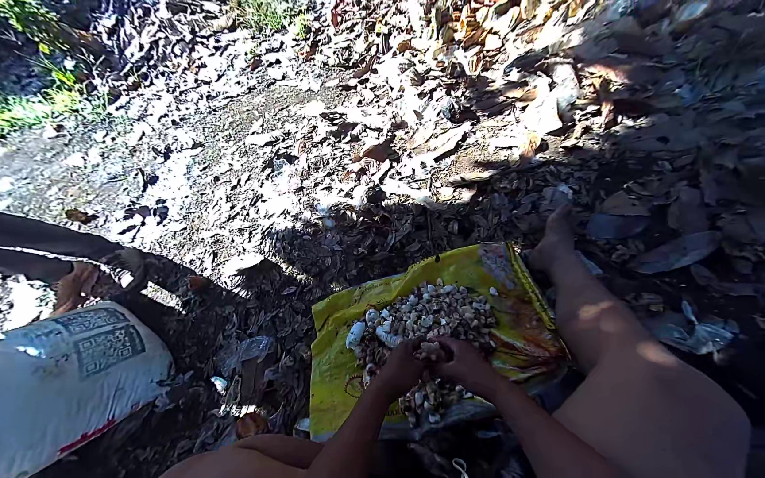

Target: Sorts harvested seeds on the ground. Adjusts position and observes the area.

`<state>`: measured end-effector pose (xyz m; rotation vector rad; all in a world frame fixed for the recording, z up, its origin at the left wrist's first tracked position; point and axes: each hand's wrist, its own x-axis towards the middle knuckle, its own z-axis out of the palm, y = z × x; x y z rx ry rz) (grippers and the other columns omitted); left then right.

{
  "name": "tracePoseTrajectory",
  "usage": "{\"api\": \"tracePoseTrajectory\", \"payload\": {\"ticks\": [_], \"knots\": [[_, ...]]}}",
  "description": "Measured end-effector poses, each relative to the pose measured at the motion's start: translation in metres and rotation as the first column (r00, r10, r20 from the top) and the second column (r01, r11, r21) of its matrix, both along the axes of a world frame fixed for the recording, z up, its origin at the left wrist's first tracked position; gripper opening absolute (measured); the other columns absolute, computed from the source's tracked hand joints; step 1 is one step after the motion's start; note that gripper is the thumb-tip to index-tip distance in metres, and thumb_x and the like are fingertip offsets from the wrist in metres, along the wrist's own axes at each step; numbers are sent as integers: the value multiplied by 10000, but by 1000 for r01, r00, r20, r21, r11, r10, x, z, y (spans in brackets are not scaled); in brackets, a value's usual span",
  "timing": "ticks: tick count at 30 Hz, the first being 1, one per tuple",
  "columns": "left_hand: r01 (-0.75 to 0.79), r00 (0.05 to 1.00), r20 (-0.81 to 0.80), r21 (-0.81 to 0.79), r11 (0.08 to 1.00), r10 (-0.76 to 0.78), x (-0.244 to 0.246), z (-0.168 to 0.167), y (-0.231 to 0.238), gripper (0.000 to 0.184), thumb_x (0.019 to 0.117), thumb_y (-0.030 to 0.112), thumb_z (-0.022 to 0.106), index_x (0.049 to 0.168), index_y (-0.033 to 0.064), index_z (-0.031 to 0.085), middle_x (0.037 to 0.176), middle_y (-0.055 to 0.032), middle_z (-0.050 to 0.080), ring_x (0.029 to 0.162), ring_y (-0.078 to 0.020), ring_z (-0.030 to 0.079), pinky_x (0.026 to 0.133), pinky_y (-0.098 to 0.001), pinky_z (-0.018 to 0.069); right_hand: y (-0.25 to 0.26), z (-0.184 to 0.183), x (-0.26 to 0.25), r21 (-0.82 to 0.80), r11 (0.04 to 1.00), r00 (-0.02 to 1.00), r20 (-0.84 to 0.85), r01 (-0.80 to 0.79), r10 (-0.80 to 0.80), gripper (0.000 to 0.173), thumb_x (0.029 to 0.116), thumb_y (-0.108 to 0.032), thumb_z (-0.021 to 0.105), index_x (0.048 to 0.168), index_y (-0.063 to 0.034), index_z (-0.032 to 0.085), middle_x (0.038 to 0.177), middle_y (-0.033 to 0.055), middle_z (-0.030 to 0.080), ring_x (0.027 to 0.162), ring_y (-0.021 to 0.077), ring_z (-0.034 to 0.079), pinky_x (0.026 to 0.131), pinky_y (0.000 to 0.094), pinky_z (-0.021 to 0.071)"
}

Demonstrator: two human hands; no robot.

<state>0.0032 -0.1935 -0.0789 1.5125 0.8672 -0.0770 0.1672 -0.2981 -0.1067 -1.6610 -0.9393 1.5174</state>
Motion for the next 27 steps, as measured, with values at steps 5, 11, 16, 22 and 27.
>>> {"api": "tracePoseTrajectory", "payload": {"ticks": [5, 11, 16, 22, 27], "knots": [[-19, 999, 30, 126, 992, 16, 0, 1, -12, 437, 974, 177, 696, 1370, 24, 592, 1229, -79, 704, 1107, -116, 680, 1018, -330, 547, -9, -3, 2, 26, 999, 997, 73, -26, 24, 397, 918, -385, 738, 1167, -78, 707, 1000, 99, 725, 878, 212, 712, 860, 478, 595], [-12, 999, -41, 287, 958, 25, 0, 5, -19, 366, 963, 148, 685, 1320, 78, 644, 1180, -36, 734, 1077, -119, 698, 1003, -375, 564, -15, 6, -2, -2, 1000, 974, 227, -13, 14, 285, 1007, -315, 619, 1109, -71, 727, 995, 122, 725, 926, 260, 706, 878, 530, 574], [-114, 989, -41, 394, 912, 142, -11, 9, -8, 328, 944, 79, 675, 1272, 69, 691, 1134, -60, 747, 1029, -129, 711, 963, -379, 577, -17, 13, 8, -42, 997, 947, 317, 63, -47, 324, 1039, -331, 573, 1178, -81, 726, 1096, 125, 731, 1052, 270, 696, 976, 534, 537], [-49, 992, -88, 368, 929, 87, -13, 5, -7, 299, 872, 27, 706, 1164, 86, 739, 1070, -56, 753, 935, -151, 725, 886, -406, 605, -16, 13, -3, 183, 983, 985, 167, 5, -36, 721, 882, -354, 767, 1537, -206, 507, 1485, 50, 572, 1326, 179, 573, 1138, 422, 465], [133, 986, -140, 365, 921, -87, -7, 10, -10, 336, 834, 7, 727, 1151, 118, 754, 1135, -15, 743, 999, -122, 710, 921, -393, 597, -14, 6, -10, 162, 987, 991, 130, -10, -11, 665, 856, -336, 798, 1462, -171, 578, 1382, 82, 627, 1219, 183, 632, 1077, 427, 515]]}}
